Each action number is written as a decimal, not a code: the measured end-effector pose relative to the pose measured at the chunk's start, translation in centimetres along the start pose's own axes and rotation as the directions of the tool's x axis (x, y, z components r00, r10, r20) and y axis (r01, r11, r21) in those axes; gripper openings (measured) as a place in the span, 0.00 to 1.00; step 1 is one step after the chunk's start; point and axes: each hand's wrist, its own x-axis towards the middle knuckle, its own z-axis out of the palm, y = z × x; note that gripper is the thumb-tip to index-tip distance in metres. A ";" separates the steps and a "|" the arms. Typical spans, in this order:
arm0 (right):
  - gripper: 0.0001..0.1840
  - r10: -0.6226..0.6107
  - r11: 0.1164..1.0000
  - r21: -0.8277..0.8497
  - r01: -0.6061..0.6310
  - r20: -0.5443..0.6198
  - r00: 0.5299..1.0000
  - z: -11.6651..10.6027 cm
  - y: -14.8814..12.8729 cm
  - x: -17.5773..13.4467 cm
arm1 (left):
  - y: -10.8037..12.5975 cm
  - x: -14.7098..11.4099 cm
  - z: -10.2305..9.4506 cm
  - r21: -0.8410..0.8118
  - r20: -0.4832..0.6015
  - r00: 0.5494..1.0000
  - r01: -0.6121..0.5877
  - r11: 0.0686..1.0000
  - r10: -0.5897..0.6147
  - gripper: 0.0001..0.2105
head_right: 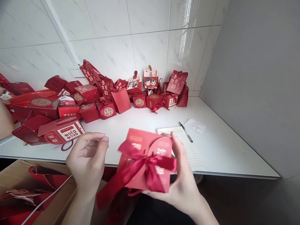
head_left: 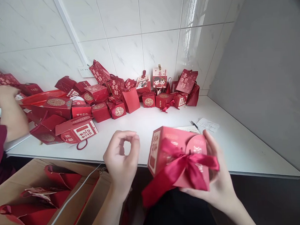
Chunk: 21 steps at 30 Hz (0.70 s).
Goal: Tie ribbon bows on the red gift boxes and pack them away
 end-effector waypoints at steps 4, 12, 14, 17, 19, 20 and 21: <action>0.42 0.273 0.911 0.336 -0.240 -0.054 0.961 -0.2 0.5 1.0 | -2.1 -0.3 0.3 -0.046 0.128 0.968 0.225 0.973 -0.218 0.03; 0.37 0.482 0.530 0.647 -0.548 0.301 0.823 0.1 0.7 2.4 | -1.5 -2.2 1.6 -0.035 0.516 0.843 0.200 0.979 -0.153 0.07; 0.37 0.462 0.572 0.618 -0.540 0.301 0.834 0.1 0.8 2.3 | -1.4 -2.4 1.8 -0.037 0.536 0.833 0.187 0.982 -0.138 0.06; 0.36 0.462 0.554 0.626 -0.548 0.316 0.829 0.1 0.9 2.0 | -1.5 -2.6 1.9 -0.013 0.506 0.858 0.106 0.994 -0.085 0.07; 0.37 0.486 0.481 0.665 -0.571 0.340 0.805 0.2 0.9 1.9 | -1.3 -2.6 2.0 0.014 0.431 0.901 -0.053 0.998 0.042 0.13; 0.37 0.498 0.433 0.688 -0.582 0.355 0.791 0.3 0.9 1.8 | -1.1 -2.5 2.2 0.032 0.399 0.907 -0.162 0.986 0.136 0.17; 0.37 0.507 0.387 0.707 -0.592 0.373 0.777 0.4 0.9 1.7 | -0.8 -2.5 2.3 0.058 0.388 0.892 -0.274 0.960 0.231 0.21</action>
